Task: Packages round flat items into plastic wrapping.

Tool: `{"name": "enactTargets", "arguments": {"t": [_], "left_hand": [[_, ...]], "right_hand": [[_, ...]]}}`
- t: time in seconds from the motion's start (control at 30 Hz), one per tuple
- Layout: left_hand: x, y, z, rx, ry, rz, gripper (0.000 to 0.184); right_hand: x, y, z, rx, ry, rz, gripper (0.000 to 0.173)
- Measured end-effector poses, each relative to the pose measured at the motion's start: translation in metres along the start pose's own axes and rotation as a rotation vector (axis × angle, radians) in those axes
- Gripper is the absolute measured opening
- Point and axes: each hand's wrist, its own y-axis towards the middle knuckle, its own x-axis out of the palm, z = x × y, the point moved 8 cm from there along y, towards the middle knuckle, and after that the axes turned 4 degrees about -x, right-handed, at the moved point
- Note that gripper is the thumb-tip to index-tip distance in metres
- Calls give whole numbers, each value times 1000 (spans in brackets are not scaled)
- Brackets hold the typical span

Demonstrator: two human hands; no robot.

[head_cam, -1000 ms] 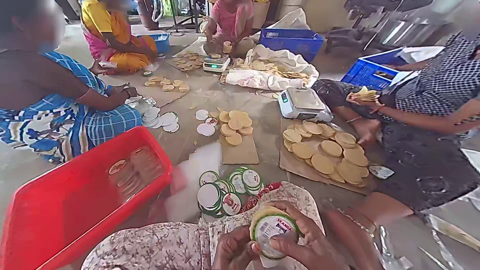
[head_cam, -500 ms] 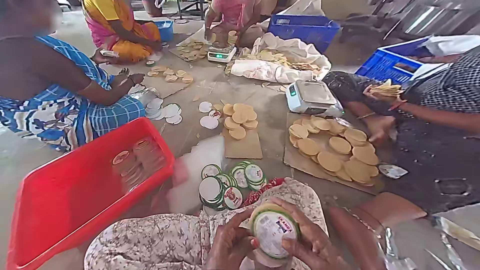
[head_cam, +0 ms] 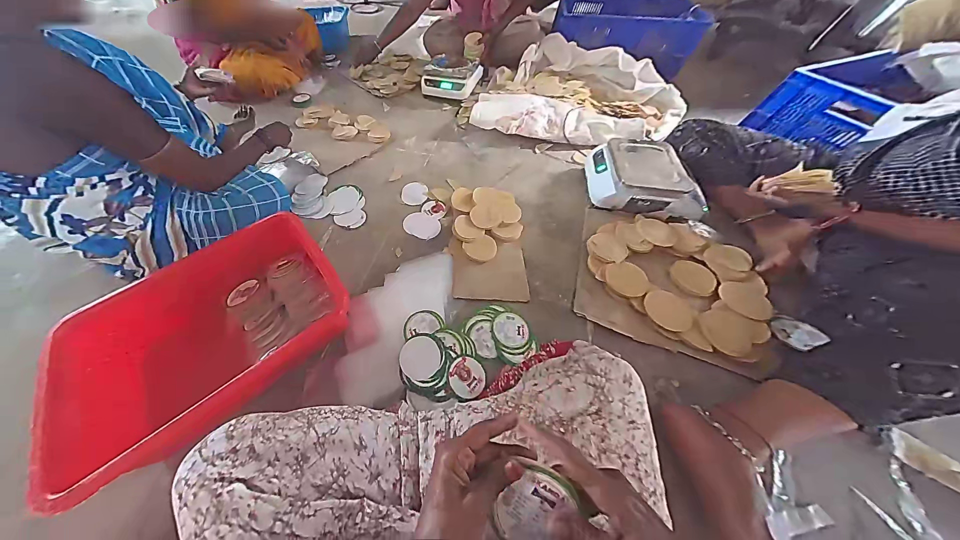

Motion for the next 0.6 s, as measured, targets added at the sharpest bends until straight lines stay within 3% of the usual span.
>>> {"name": "enactTargets", "arguments": {"t": [0.03, 0.13, 0.47, 0.6], "left_hand": [[-3, -1, 1, 29, -43, 31, 43], [-9, -1, 6, 100, -116, 98, 45], [-8, -11, 6, 258, 92, 115, 37], [-8, -11, 8, 280, 95, 91, 51]], "right_hand": [[-4, -1, -3, 0, 39, 70, 63], [-13, -3, -8, -68, 125, 210, 42], [-12, 6, -1, -91, 233, 71, 34], [-12, 5, 0, -76, 243, 173, 33]]}}
